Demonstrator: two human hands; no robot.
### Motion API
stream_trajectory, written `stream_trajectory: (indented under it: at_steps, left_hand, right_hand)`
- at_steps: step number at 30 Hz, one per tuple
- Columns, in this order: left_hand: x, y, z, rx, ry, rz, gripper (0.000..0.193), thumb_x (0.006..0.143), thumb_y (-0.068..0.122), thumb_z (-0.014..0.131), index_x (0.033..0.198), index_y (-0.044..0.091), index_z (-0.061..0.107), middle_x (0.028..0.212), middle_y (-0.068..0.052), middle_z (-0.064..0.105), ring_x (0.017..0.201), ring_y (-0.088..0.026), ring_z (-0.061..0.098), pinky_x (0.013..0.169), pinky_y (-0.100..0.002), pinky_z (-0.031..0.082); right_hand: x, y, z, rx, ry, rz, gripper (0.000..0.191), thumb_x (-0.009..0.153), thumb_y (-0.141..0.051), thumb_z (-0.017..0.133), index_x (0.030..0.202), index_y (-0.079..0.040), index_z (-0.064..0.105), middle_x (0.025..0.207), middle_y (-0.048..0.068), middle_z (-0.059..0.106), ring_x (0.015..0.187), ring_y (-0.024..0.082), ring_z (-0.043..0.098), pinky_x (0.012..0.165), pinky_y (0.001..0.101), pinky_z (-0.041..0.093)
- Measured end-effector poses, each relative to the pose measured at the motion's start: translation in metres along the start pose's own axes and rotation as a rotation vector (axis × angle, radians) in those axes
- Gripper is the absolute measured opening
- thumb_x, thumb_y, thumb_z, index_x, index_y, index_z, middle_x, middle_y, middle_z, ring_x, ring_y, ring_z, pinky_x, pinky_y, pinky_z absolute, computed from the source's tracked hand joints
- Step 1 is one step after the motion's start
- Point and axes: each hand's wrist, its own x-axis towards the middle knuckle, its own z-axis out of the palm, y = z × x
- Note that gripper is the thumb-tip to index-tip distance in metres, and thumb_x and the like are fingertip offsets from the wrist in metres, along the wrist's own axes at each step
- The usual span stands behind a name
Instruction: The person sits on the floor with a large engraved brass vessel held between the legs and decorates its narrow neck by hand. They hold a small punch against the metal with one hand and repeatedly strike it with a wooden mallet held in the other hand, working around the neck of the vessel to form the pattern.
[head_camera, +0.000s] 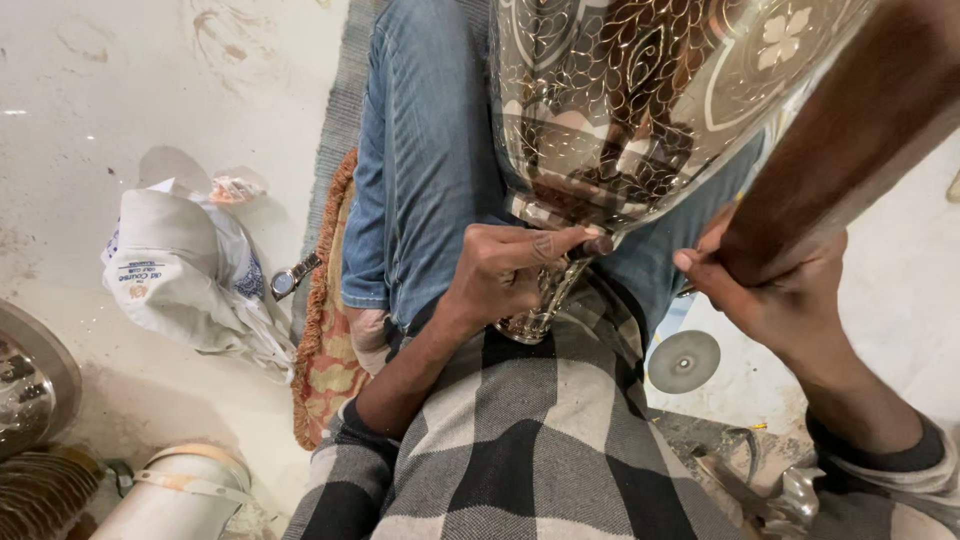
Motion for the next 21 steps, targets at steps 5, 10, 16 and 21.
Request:
stream_trajectory:
  at_steps: [5, 10, 16, 21]
  left_hand:
    - [0.004, 0.002, 0.0, 0.044, -0.009, -0.011, 0.071, 0.07, -0.019, 0.061, 0.131, 0.016, 0.071, 0.113, -0.01, 0.077, 0.085, -0.017, 0.08, 0.071, -0.026, 0.066]
    - [0.005, 0.003, -0.003, -0.02, -0.007, 0.014, 0.067, 0.069, -0.016, 0.064, 0.131, 0.01, 0.069, 0.118, -0.015, 0.076, 0.092, -0.019, 0.079, 0.076, -0.028, 0.067]
    - [0.0, -0.009, 0.0, 0.062, 0.035, 0.077, 0.067, 0.065, -0.015, 0.063, 0.127, 0.01, 0.07, 0.114, -0.013, 0.076, 0.096, -0.024, 0.079, 0.073, -0.03, 0.066]
    - [0.001, -0.013, 0.001, 0.135, -0.014, 0.037, 0.061, 0.066, -0.014, 0.067, 0.118, 0.017, 0.076, 0.103, -0.007, 0.08, 0.07, -0.012, 0.075, 0.059, -0.027, 0.059]
  right_hand:
    - [-0.004, 0.007, -0.006, -0.568, -0.027, 0.018, 0.025, 0.072, 0.005, 0.077, 0.093, -0.002, 0.068, 0.07, 0.007, 0.065, 0.063, 0.018, 0.058, 0.056, 0.031, 0.044]
    - [-0.005, 0.006, -0.005, -0.327, 0.008, -0.078, 0.017, 0.078, 0.004, 0.078, 0.089, -0.003, 0.068, 0.072, 0.011, 0.066, 0.061, 0.019, 0.062, 0.055, 0.0288, 0.048]
    - [-0.002, -0.002, -0.004, -0.636, -0.014, -0.16, 0.023, 0.072, -0.001, 0.075, 0.094, -0.004, 0.07, 0.069, 0.006, 0.062, 0.059, 0.017, 0.059, 0.064, 0.0352, 0.047]
    - [-0.004, -0.005, -0.004, -0.99, 0.067, -0.146, 0.025, 0.058, 0.001, 0.078, 0.082, -0.003, 0.071, 0.059, 0.008, 0.061, 0.055, 0.023, 0.052, 0.078, 0.0454, 0.045]
